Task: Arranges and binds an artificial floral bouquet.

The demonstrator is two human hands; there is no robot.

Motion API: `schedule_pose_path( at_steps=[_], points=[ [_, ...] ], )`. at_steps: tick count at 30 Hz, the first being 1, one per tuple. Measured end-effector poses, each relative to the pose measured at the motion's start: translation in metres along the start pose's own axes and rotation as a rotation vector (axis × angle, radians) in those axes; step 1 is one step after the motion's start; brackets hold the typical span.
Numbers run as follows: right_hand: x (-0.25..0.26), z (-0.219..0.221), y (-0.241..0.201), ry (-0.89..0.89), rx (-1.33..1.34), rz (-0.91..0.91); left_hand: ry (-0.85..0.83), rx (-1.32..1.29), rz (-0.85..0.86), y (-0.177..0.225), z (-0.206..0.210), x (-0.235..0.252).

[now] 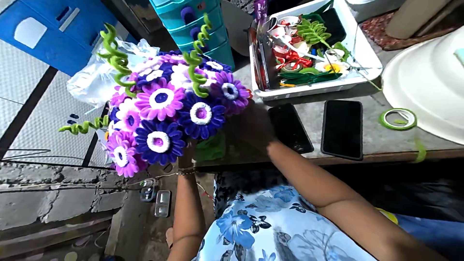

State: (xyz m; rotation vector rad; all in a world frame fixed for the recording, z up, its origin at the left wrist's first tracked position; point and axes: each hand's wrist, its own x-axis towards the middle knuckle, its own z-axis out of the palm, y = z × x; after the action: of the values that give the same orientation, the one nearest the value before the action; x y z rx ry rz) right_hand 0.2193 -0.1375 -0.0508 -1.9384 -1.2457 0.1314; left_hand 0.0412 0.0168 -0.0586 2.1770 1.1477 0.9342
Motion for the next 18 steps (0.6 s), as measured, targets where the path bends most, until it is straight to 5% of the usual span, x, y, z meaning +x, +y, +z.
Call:
schedule_pose_path(
  at_steps=[5,12,16,18],
  points=[
    [0.004,0.004,0.039,0.027,-0.228,-0.093,0.034,-0.239,-0.057,0.018,0.002,0.006],
    [0.017,-0.003,0.039,-0.333,-0.039,0.098,-0.028,-0.118,-0.096,0.010,-0.004,0.001],
    [0.046,-0.014,0.047,-0.104,0.124,0.121,-0.066,-0.058,-0.102,0.013,-0.008,-0.002],
    [0.071,0.004,0.056,-0.083,0.001,0.180,-0.061,-0.156,-0.055,0.014,-0.006,0.004]
  ],
)
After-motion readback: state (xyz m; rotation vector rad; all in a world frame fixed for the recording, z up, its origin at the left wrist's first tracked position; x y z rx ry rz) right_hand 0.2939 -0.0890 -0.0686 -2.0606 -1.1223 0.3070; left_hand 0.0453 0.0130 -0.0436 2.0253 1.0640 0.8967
